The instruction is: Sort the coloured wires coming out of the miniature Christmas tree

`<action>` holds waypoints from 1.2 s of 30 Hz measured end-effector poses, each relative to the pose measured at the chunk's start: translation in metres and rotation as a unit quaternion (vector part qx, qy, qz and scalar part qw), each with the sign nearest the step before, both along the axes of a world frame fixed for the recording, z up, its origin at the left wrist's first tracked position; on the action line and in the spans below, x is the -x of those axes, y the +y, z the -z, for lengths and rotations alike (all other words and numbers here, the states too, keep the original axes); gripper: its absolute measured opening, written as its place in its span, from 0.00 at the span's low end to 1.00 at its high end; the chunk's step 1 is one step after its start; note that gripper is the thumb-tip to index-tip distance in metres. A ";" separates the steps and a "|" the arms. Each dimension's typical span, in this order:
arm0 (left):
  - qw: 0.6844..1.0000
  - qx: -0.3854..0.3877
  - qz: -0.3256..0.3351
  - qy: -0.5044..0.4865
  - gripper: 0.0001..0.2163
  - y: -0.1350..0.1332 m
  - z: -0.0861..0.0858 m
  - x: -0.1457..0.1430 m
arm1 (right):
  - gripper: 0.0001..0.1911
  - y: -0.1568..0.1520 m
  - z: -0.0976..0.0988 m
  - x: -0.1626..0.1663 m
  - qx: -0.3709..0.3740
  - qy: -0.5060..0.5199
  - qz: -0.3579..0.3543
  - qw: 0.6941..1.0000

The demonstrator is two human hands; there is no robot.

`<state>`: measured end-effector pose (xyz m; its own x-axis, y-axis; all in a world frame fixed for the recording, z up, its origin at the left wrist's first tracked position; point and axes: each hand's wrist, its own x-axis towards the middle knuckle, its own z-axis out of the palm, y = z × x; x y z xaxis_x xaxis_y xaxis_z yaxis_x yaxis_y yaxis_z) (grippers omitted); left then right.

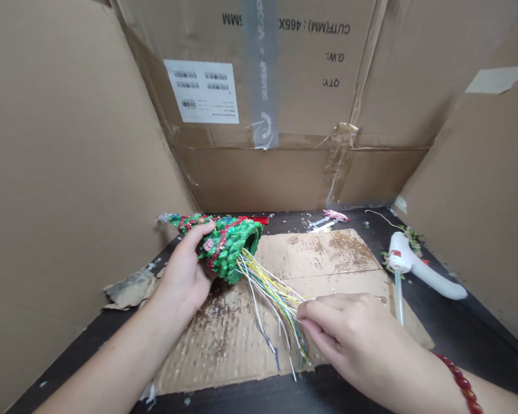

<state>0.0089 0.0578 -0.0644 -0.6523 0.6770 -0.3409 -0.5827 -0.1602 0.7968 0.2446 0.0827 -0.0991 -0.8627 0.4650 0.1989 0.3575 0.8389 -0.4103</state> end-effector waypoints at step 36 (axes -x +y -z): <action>1.000 0.003 0.011 0.013 0.06 -0.002 0.001 0.000 | 0.07 -0.021 0.014 -0.008 -0.382 -0.054 -0.149 0.910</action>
